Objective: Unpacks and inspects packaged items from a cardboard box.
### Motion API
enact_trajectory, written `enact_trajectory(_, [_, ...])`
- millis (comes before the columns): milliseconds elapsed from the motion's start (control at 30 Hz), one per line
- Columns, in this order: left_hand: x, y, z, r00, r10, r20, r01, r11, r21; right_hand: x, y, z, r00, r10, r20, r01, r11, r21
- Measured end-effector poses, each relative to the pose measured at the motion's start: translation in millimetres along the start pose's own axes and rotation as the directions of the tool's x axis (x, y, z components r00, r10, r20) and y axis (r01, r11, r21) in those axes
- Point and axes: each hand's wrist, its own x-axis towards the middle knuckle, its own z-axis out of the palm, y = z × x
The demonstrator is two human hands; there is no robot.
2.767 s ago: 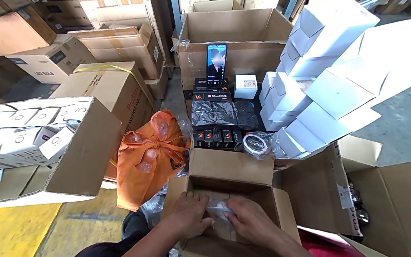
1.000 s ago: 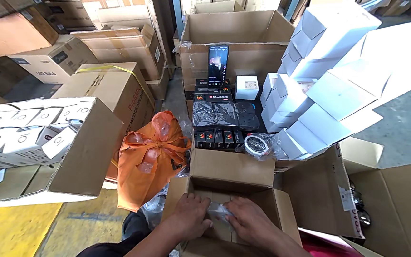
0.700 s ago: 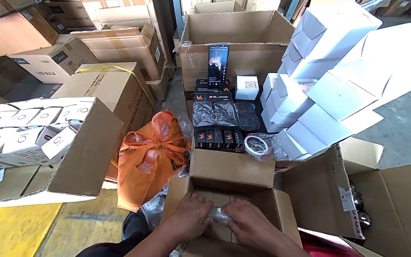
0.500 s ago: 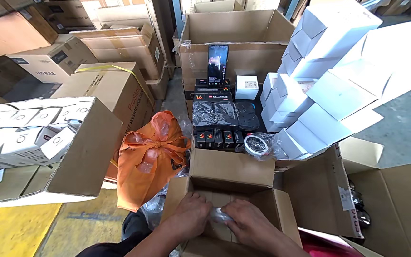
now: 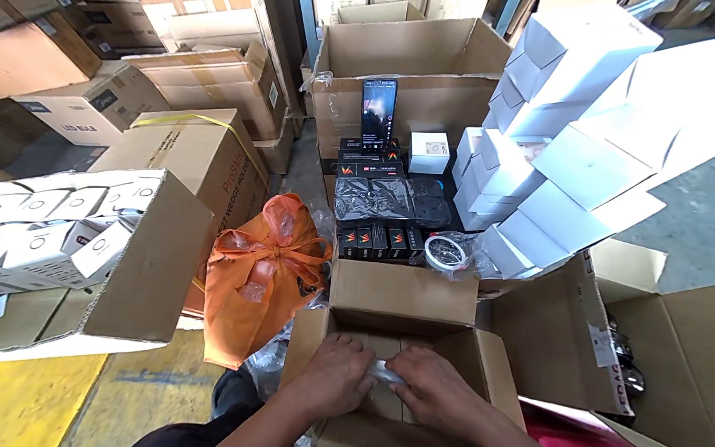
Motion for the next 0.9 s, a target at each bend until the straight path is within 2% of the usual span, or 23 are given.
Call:
enact_trajectory(333, [1, 2, 5, 0.975, 0.154, -0.158, -0.15, 0.988, 0.038, 1, 2, 4, 1.0, -0.018, -0.007, 0.017, 1.0, -0.013])
enact_trajectory(467, [1, 3, 6, 0.966, 0.196, -0.166, -0.192, 0.981, 0.041, 1, 1, 3, 1.0, -0.017, -0.01, 0.017, 1.0, -0.02])
enact_trajectory(667, [3, 3, 6, 0.961, 0.213, -0.178, -0.205, 0.977, 0.065, 3, -4, -4, 0.997, 0.071, 0.039, -0.072, 0.997, 0.022])
enact_trajectory(767, [2, 2, 6, 0.959, 0.206, -0.193, -0.196, 0.978, 0.074, 4, -4, -7, 0.994, 0.106, 0.013, -0.106, 0.994, 0.028])
enact_trajectory(900, [2, 1, 3, 0.963, 0.184, -0.199, -0.17, 0.982, 0.087, 3, -2, -8, 0.996, 0.086, -0.004, -0.086, 0.996, -0.007])
